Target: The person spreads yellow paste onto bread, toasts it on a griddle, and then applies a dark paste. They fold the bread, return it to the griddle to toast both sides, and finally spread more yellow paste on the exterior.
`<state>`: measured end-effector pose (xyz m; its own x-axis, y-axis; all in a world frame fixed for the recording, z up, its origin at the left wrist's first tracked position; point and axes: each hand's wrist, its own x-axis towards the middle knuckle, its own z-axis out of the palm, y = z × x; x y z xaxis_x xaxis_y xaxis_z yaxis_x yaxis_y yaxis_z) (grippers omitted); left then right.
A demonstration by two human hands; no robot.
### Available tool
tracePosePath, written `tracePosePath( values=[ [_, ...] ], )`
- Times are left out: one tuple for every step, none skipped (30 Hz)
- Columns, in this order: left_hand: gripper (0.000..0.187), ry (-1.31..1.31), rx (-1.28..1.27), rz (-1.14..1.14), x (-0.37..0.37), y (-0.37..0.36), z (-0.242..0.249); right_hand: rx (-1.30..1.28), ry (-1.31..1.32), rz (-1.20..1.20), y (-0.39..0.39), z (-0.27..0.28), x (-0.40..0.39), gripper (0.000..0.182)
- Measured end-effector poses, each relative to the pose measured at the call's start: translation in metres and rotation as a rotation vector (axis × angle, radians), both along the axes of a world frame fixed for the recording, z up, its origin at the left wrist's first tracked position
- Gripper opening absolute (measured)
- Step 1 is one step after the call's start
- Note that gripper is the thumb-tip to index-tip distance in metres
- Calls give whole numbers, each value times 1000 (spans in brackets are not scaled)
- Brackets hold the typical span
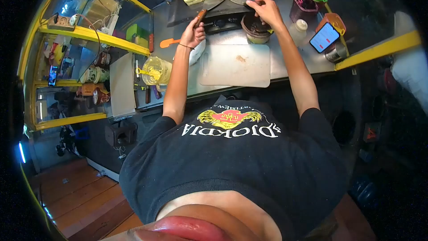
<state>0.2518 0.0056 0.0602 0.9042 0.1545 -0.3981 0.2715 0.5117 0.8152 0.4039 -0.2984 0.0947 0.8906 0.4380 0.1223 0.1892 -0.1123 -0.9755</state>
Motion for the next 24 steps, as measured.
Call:
tracePosePath(
  values=[
    [40,-24,-32,-31,0,3,4,-1,128,68,9,1,7,55],
    [37,6,76,23,-9,0,15,14,216,86,16,1,9,53],
    [35,-34,70,-27,-18,2,25,51,338,113,20,-1,12,45],
    [35,-44,155,37,-32,-4,37,169,419,130,20,-2,11,40],
    [36,-54,241,102,-45,-11,53,288,498,147,20,-3,14,36],
    [36,-84,221,134,-56,-10,61,293,466,105,20,-7,23,33],
    [36,-109,201,166,-70,-7,69,298,440,63,18,-12,31,30],
    [36,-151,287,239,-80,-6,85,296,395,28,14,-10,33,31],
    [36,-146,406,366,-85,2,96,266,320,-6,8,-6,36,31],
    [34,-142,543,401,-88,9,109,259,264,-27,4,-7,40,30],
    [32,-139,679,437,-89,13,123,252,206,-47,3,-5,44,29],
    [36,-96,835,461,-86,16,138,250,176,-94,6,-2,47,27],
    [36,-101,831,473,-79,25,135,247,167,-85,14,1,46,27],
    [39,-126,973,506,-64,36,127,167,40,-123,24,3,44,29],
    [41,-150,1112,543,-49,46,118,86,-91,-158,37,5,42,30],
    [46,-23,1243,473,-33,59,108,-157,-470,-267,52,1,42,34],
    [48,62,1291,439,-20,54,110,-217,-476,-246,67,17,19,37],
    [51,37,1432,366,-4,57,106,-281,-510,-229,83,25,3,37],
    [51,37,1505,348,1,43,116,-347,-536,-214,96,28,-9,37],
    [50,-21,1523,379,11,41,112,-331,-635,-266,106,24,-12,39],
    [50,-39,1602,386,19,43,110,-340,-636,-253,109,23,-10,39],
    [50,5,1566,390,20,50,110,-338,-556,-249,109,24,-7,40],
    [49,51,1525,399,19,56,106,-340,-480,-240,106,26,-5,40],
    [53,-20,1475,463,11,64,100,-335,-497,-275,96,29,-5,39]
  ],
)
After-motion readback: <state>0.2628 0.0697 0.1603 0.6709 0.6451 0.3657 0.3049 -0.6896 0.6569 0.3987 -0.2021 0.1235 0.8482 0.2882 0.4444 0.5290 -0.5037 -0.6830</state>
